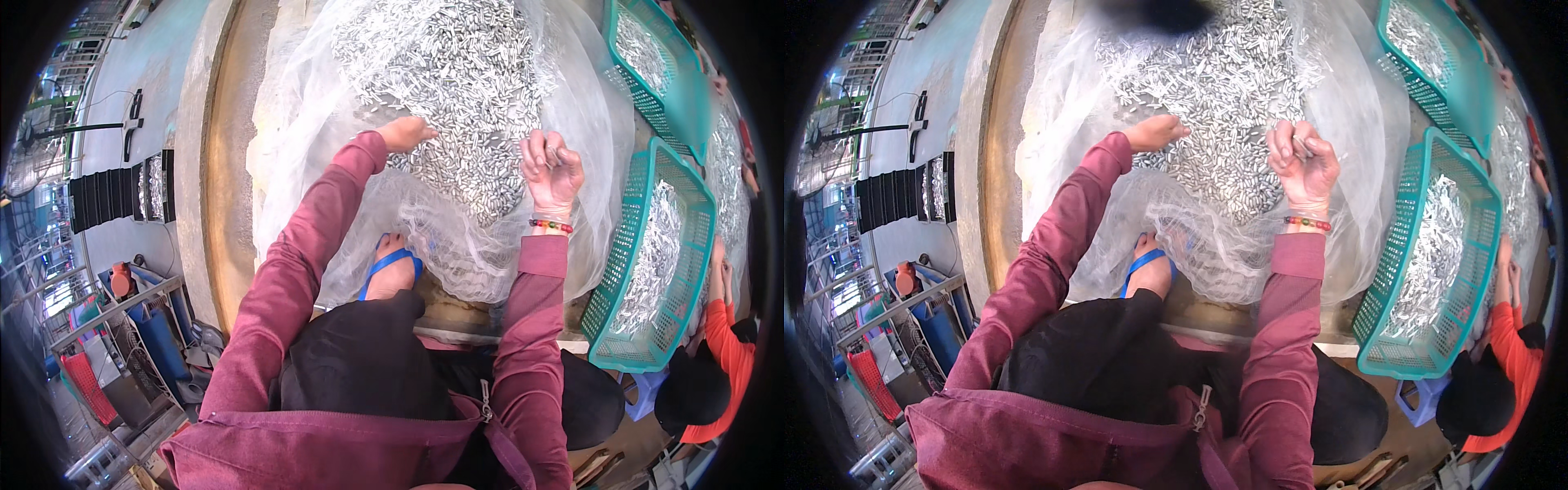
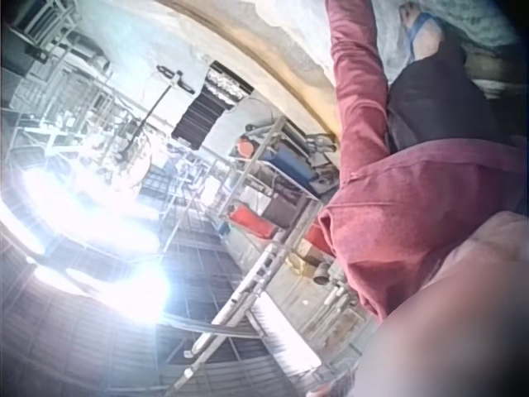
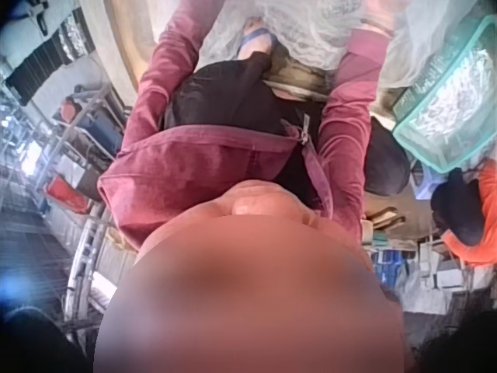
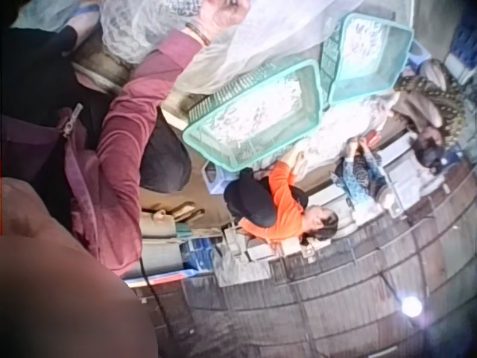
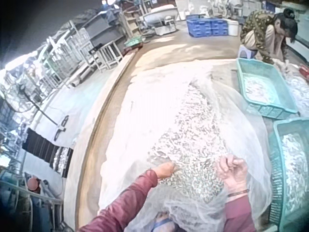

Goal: The person sits on the floor and sorts small silver-colored items from a large pile in a white mesh bag, picking them up by hand and placing them into green plastic baskets. Another person is visible nearby also sorting items.

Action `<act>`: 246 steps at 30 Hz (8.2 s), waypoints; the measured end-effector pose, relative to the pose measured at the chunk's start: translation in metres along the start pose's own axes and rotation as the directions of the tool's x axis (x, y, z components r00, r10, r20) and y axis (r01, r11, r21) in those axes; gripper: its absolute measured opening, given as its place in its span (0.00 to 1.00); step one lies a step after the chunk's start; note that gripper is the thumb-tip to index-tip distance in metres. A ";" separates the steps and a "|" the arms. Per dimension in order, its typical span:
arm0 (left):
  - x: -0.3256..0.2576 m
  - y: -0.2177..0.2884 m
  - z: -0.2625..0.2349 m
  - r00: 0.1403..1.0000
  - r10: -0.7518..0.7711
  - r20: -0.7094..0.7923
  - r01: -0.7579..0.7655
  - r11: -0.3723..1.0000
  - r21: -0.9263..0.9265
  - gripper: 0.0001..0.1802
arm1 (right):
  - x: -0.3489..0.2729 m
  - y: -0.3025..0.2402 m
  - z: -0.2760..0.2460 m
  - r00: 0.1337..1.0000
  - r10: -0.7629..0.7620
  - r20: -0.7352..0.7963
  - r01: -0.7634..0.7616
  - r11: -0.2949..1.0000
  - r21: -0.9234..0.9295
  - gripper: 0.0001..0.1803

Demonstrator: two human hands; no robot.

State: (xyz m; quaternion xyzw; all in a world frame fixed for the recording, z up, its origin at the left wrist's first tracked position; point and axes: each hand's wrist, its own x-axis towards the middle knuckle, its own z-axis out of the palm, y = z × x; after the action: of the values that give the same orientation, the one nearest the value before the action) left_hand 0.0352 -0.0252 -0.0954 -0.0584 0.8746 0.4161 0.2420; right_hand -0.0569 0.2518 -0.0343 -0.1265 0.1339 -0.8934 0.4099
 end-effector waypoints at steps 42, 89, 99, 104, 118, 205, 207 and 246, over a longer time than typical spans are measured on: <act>0.036 0.041 -0.009 0.933 0.156 -0.324 0.003 0.898 0.441 0.11 | -0.031 0.042 0.011 0.861 0.009 -0.509 0.175 0.933 0.314 0.22; -0.023 -0.003 0.005 0.938 0.145 -0.316 -0.081 0.975 0.208 0.12 | -0.017 0.045 -0.015 0.988 -0.084 -0.130 -0.155 -0.538 -0.828 0.14; -0.009 0.013 0.029 0.965 0.174 0.195 -0.103 0.938 -0.331 0.14 | 0.029 0.057 -0.047 0.970 0.122 -0.209 -0.042 -0.765 -0.643 0.05; 0.069 0.009 -0.002 0.997 0.039 0.065 0.007 0.804 -0.595 0.10 | 0.041 0.048 -0.045 0.826 -0.042 -0.563 -0.525 -0.422 -0.739 0.17; 0.045 0.013 -0.012 0.934 0.323 -0.151 -0.338 0.937 -0.085 0.15 | 0.113 -0.023 0.028 0.624 0.177 -0.761 -0.750 0.408 -0.520 0.13; 0.108 0.089 0.012 0.861 -0.005 -0.508 0.275 0.845 0.458 0.13 | 0.061 -0.036 -0.082 0.946 0.084 -0.314 -0.149 -0.748 -0.647 0.13; 0.102 0.084 0.021 0.880 -0.023 -0.475 0.233 0.892 0.387 0.14 | 0.051 -0.036 -0.078 0.954 0.181 -0.238 -0.048 -0.693 -0.719 0.11; 0.048 0.127 0.032 0.894 -0.100 -0.436 -0.014 0.968 -0.249 0.13 | 0.048 -0.040 -0.043 0.855 0.354 -0.379 -0.503 0.747 -0.435 0.13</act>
State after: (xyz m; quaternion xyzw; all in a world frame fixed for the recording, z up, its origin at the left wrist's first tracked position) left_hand -0.0331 0.0861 -0.0461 -0.2010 0.8468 0.4912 0.0355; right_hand -0.1301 0.2458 -0.0549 -0.0735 0.4503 -0.7123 0.5333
